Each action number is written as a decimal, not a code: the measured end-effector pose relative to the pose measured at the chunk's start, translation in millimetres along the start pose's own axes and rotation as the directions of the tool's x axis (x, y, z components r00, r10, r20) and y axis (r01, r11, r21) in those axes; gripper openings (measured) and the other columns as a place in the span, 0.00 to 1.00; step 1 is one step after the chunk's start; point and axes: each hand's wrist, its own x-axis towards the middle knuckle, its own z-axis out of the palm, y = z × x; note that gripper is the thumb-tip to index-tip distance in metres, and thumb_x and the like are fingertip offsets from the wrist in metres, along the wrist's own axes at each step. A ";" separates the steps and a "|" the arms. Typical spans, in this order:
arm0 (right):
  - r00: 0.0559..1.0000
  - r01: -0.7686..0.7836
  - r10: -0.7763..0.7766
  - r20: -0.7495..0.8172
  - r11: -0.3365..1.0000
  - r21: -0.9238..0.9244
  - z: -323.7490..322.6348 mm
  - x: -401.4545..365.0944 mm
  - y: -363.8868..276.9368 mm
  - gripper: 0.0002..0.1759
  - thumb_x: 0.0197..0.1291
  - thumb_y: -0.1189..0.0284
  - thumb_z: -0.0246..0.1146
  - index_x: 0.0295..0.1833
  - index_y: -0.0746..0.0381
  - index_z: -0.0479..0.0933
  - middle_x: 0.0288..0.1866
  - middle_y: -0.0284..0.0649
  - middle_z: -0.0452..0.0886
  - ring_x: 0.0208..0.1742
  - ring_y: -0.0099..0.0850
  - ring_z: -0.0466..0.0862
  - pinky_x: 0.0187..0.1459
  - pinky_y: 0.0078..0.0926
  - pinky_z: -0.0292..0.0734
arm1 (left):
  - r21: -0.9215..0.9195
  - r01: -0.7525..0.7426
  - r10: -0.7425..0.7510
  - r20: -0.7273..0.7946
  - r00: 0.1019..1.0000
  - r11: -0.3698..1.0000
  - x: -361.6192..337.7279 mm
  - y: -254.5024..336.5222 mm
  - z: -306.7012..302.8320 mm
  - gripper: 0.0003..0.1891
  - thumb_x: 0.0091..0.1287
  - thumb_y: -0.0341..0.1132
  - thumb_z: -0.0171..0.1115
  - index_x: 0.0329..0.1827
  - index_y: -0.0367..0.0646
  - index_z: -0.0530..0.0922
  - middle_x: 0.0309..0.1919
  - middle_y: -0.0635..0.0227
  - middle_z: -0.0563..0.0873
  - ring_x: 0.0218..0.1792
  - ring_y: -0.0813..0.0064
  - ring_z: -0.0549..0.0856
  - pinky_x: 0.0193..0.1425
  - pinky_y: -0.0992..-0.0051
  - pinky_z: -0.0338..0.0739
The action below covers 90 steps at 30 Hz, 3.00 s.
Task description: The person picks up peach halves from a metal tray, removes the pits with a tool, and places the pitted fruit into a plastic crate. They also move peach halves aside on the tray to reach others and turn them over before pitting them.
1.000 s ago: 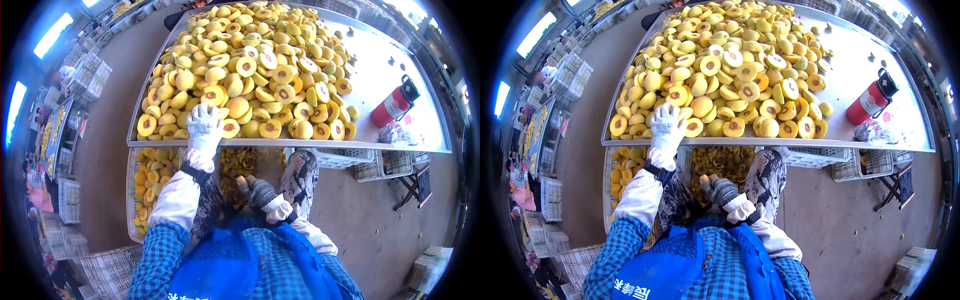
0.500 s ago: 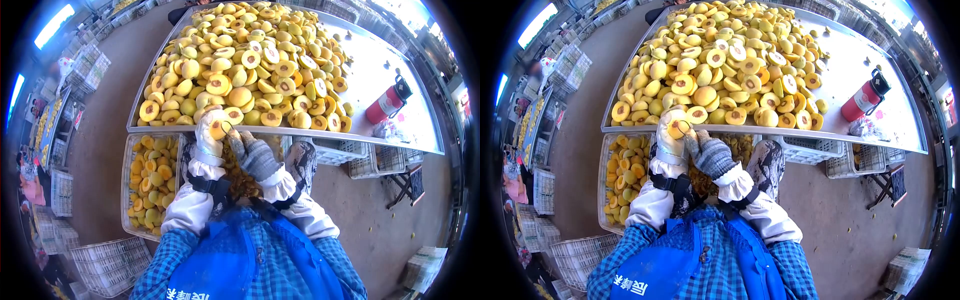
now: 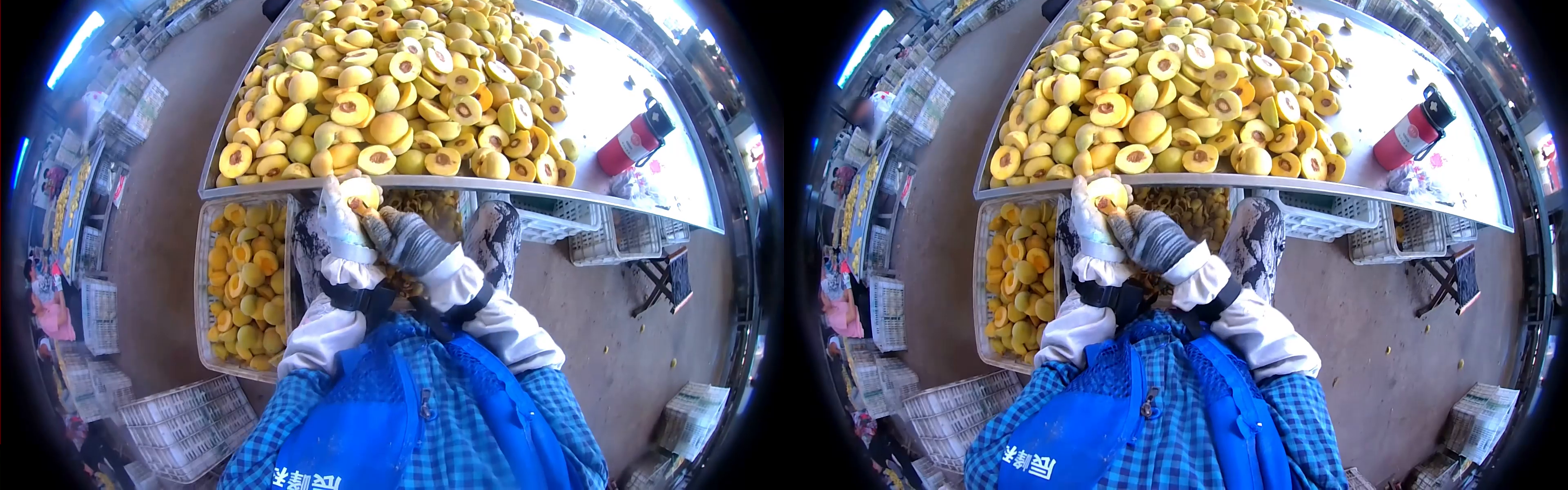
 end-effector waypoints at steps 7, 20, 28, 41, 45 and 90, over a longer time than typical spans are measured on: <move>0.826 -0.563 0.259 0.500 0.341 0.753 -28.7 -6.8 -17.5 0.26 0.65 0.49 0.54 0.38 0.64 0.78 0.23 0.35 0.77 0.27 0.25 0.77 0.29 0.23 0.72 | -0.027 0.170 -0.163 0.163 0.973 0.985 -18.3 10.7 8.8 0.26 0.66 0.56 0.48 0.37 0.39 0.78 0.29 0.60 0.83 0.25 0.66 0.82 0.29 0.72 0.78; 0.879 -0.450 0.471 0.068 0.869 -0.205 17.7 -39.3 58.7 0.32 0.66 0.47 0.41 0.35 0.64 0.77 0.33 0.56 0.81 0.37 0.53 0.81 0.42 0.48 0.75 | 0.652 -0.272 0.496 0.733 0.465 -0.708 42.5 102.3 -60.3 0.25 0.59 0.50 0.63 0.53 0.42 0.74 0.43 0.56 0.80 0.43 0.57 0.79 0.46 0.63 0.74; 0.891 -0.448 0.454 0.014 0.883 -0.141 6.6 -48.1 35.3 0.29 0.66 0.47 0.45 0.35 0.64 0.74 0.28 0.58 0.79 0.33 0.54 0.81 0.35 0.50 0.74 | 0.743 -0.462 -0.153 0.448 0.881 -0.484 80.2 11.3 37.3 0.23 0.59 0.54 0.59 0.46 0.43 0.76 0.49 0.51 0.76 0.50 0.53 0.77 0.52 0.58 0.73; 0.831 0.058 -0.206 -0.517 0.956 -0.288 -35.0 -34.8 20.6 0.10 0.65 0.67 0.53 0.40 0.63 0.72 0.25 0.53 0.76 0.26 0.53 0.78 0.25 0.45 0.72 | 0.265 -0.007 -0.096 0.371 0.924 0.964 47.1 -11.0 20.1 0.16 0.64 0.39 0.55 0.50 0.40 0.71 0.37 0.60 0.81 0.37 0.68 0.82 0.36 0.69 0.80; 0.839 -0.167 0.195 -0.508 0.981 0.101 -36.5 -20.1 -8.6 0.13 0.64 0.62 0.55 0.37 0.62 0.71 0.22 0.55 0.75 0.25 0.54 0.78 0.23 0.49 0.70 | 0.121 0.000 -0.037 0.309 0.950 0.993 26.0 -20.4 17.4 0.22 0.71 0.50 0.44 0.49 0.38 0.73 0.37 0.61 0.81 0.37 0.71 0.82 0.40 0.73 0.79; 0.734 -0.676 0.411 0.540 0.509 0.532 -71.7 -39.7 -24.2 0.24 0.65 0.52 0.55 0.43 0.65 0.77 0.29 0.34 0.77 0.29 0.22 0.74 0.34 0.23 0.72 | 0.301 0.147 -0.269 0.419 0.867 0.942 -17.9 -19.6 -8.8 0.16 0.68 0.42 0.56 0.35 0.34 0.79 0.30 0.53 0.84 0.26 0.67 0.84 0.32 0.72 0.81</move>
